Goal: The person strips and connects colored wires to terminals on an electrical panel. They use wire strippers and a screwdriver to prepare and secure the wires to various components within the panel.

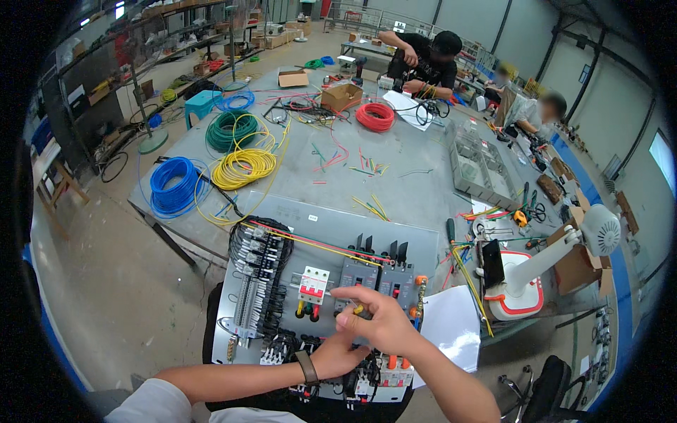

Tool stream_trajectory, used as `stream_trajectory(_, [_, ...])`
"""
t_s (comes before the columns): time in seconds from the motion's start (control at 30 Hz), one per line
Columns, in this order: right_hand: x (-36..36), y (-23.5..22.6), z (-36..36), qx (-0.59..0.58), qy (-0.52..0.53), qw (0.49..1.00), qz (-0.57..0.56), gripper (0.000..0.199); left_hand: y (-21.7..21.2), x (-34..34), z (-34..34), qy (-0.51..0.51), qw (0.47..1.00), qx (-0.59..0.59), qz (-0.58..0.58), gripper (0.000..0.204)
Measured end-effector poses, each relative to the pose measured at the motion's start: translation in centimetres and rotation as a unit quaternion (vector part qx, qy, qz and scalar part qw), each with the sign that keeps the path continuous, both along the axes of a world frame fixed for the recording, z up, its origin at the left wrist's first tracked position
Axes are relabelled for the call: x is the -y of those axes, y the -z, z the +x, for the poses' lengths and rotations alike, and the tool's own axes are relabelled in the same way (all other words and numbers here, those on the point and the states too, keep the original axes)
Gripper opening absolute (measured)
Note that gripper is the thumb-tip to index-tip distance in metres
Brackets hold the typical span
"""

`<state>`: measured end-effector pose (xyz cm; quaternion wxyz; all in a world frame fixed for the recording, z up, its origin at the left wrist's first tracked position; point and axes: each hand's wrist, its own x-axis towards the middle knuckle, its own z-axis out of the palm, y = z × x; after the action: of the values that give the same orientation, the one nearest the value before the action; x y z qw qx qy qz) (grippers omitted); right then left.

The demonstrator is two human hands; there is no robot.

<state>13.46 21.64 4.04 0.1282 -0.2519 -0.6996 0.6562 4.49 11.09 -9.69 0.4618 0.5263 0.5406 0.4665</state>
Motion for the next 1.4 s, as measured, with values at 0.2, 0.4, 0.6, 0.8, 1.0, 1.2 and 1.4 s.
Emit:
stream_trajectory(0.2, [-3.2,0.2,-0.1,0.136,-0.175,0.975,-0.009,0.03,0.0,-0.2,0.0,0.025,1.0,-0.012,0.003,0.052])
stream_trajectory(0.4, [-3.3,-0.2,-1.6,0.139,-0.237,0.961,0.012,0.031,0.1,0.2,-1.1,0.075,0.995,0.027,-0.054,0.046])
stream_trajectory(0.6, [-4.3,-2.8,-1.2,0.159,-0.245,0.947,0.131,0.037,-0.4,0.2,-0.5,0.041,0.996,0.007,-0.076,0.044])
stream_trajectory(0.8, [-4.3,-0.6,-0.7,0.166,-0.258,0.949,-0.066,0.02,-2.4,0.0,-0.1,-0.007,0.995,0.099,-0.021,0.033])
stream_trajectory(1.0, [-2.4,1.4,-0.1,0.003,-0.112,0.991,-0.074,0.012,-0.2,0.3,-0.3,0.013,0.998,0.041,-0.04,0.038])
stream_trajectory(1.2, [-0.6,2.6,0.6,-0.028,0.016,0.997,-0.072,0.016,-2.7,-0.1,-0.8,0.054,0.986,0.036,-0.155,0.032])
stream_trajectory(1.4, [0.8,4.3,0.0,-0.157,0.153,0.958,-0.185,0.022,-1.8,0.2,-0.7,0.007,0.997,-0.021,-0.068,0.034])
